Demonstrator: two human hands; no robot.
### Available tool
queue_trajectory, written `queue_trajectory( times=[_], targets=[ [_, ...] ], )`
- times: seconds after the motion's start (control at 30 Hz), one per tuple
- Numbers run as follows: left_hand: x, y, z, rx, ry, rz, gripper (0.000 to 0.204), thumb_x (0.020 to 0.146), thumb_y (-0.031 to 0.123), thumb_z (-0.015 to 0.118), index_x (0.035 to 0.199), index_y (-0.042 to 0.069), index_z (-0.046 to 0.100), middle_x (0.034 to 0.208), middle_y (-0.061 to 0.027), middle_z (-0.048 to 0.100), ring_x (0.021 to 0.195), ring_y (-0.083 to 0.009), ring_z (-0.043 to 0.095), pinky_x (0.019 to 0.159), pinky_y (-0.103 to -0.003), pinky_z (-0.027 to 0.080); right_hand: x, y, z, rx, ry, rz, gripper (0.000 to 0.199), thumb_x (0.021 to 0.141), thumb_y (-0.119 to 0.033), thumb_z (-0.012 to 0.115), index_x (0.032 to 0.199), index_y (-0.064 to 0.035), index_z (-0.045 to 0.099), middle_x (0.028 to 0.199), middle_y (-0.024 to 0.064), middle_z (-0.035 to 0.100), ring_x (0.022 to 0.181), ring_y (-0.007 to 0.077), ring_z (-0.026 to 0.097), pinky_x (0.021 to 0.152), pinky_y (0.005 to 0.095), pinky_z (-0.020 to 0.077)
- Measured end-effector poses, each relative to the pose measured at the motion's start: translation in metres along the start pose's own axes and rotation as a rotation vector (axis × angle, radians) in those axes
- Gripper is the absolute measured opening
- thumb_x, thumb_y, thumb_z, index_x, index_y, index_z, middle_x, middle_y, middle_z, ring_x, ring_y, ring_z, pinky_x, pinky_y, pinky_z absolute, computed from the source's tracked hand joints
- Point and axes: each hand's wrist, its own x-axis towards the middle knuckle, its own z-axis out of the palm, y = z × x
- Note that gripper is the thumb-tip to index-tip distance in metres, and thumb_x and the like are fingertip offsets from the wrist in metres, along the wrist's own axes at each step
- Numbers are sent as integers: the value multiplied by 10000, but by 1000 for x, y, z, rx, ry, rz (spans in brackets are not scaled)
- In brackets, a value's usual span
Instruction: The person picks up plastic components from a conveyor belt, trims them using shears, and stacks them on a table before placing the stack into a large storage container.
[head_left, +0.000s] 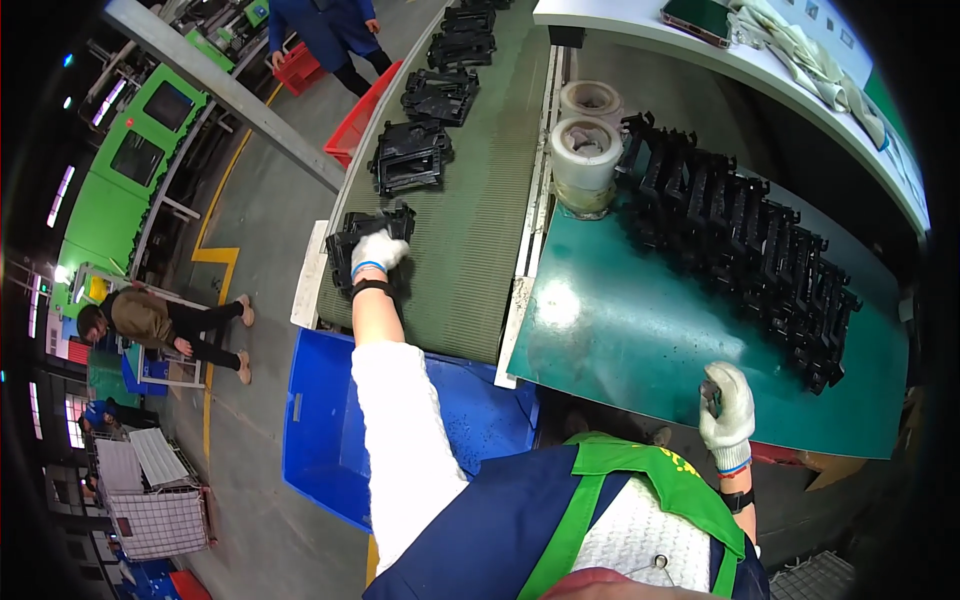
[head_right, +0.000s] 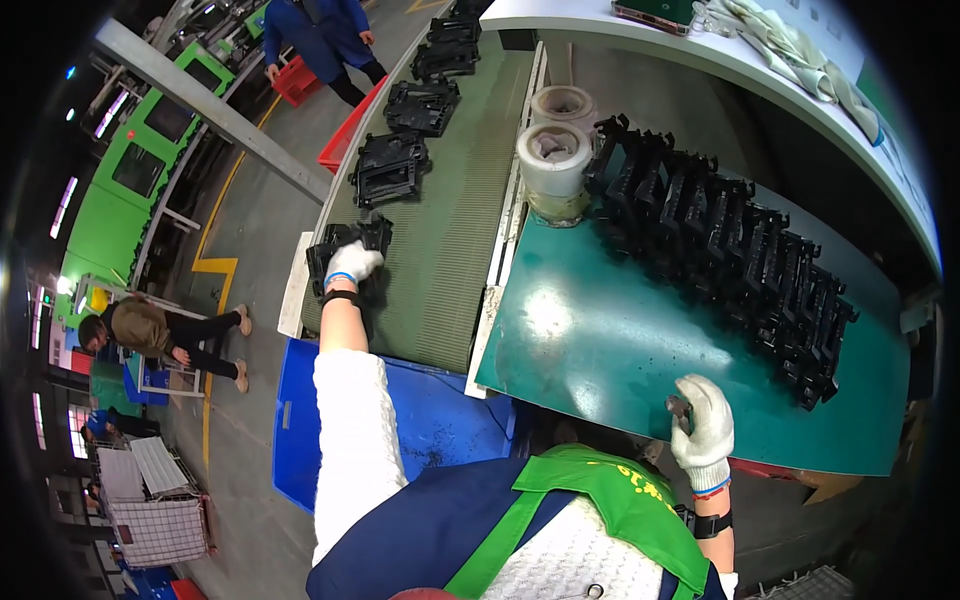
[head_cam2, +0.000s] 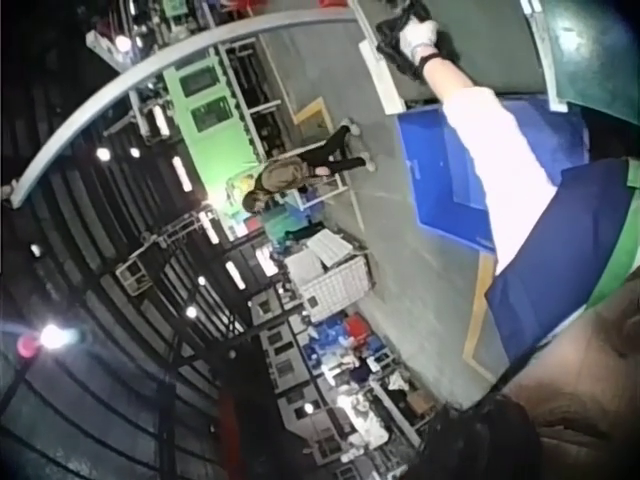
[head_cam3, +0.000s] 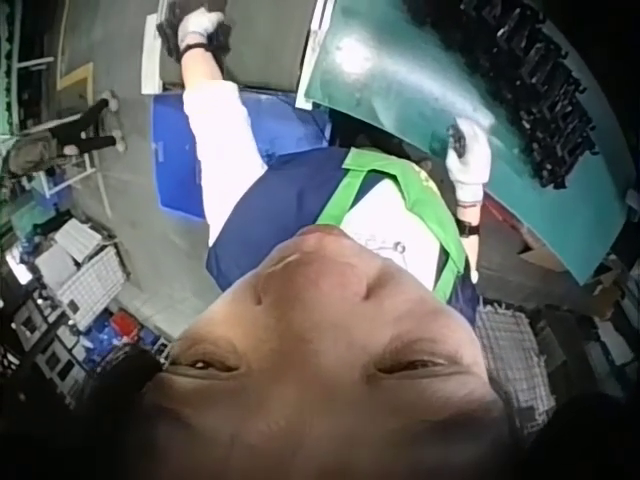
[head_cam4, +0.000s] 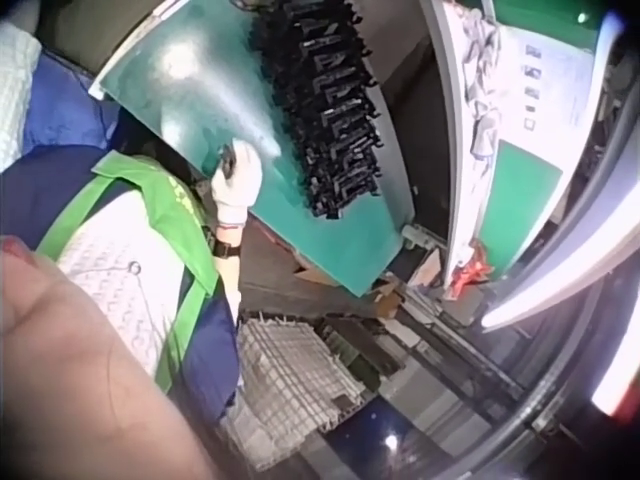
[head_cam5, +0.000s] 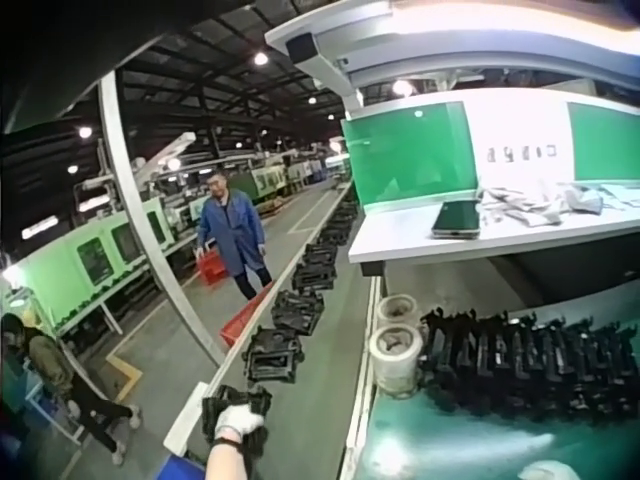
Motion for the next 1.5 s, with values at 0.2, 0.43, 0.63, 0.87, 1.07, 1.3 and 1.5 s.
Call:
queue_trajectory(
  times=[0.2,0.43,0.63,0.87,1.07,1.3,1.5],
  targets=[
    [-29,42,-5,238,-31,63,535,820,495,681,1103,56,796,1110,-176,784,1045,-359,748,956,-490,570,1,-2,8,74,-47,-23,492,727,146,689,1183,-39,674,1123,190,705,979,379,714,887,426,580],
    [-135,90,-52,87,-12,65,600,889,603,636,1061,49,790,1012,-200,784,974,-364,758,861,-482,594,-6,8,4,120,-163,35,464,762,119,684,1198,-41,676,1104,174,715,974,347,718,888,396,575],
    [-264,138,-111,-170,-218,229,633,944,611,599,1130,32,775,1038,-177,788,941,-379,753,856,-470,591,1,13,6,270,-329,179,433,840,70,683,1260,-32,667,1094,159,720,1003,300,725,920,365,563],
    [-324,192,-69,-1952,-631,572,773,994,623,530,1437,-8,584,1068,-64,717,1088,-311,661,1064,-517,472,14,22,21,885,-459,193,529,931,-24,700,1440,1,560,1244,51,698,1095,142,648,975,304,506],
    [-323,255,-9,-2647,-741,843,825,1023,580,514,1591,-6,396,1064,-67,689,1175,-294,607,1191,-547,345,8,31,-18,1067,-475,369,523,937,-57,695,1442,-9,569,1218,38,693,1010,82,594,877,235,469],
    [-337,296,19,-2674,-753,648,796,1017,564,444,1569,-10,435,1029,-50,667,1173,-285,596,1179,-501,374,-16,69,-38,1158,-314,504,543,922,-102,710,1440,-15,570,1188,9,697,829,28,454,769,193,412],
    [-340,315,14,-2569,-860,602,752,1025,529,525,1540,-17,469,1133,-127,716,1221,-319,594,1191,-541,367,-13,72,-67,1085,-280,422,557,926,-108,723,1450,-16,558,1187,29,700,844,46,477,792,218,440]
  ],
)
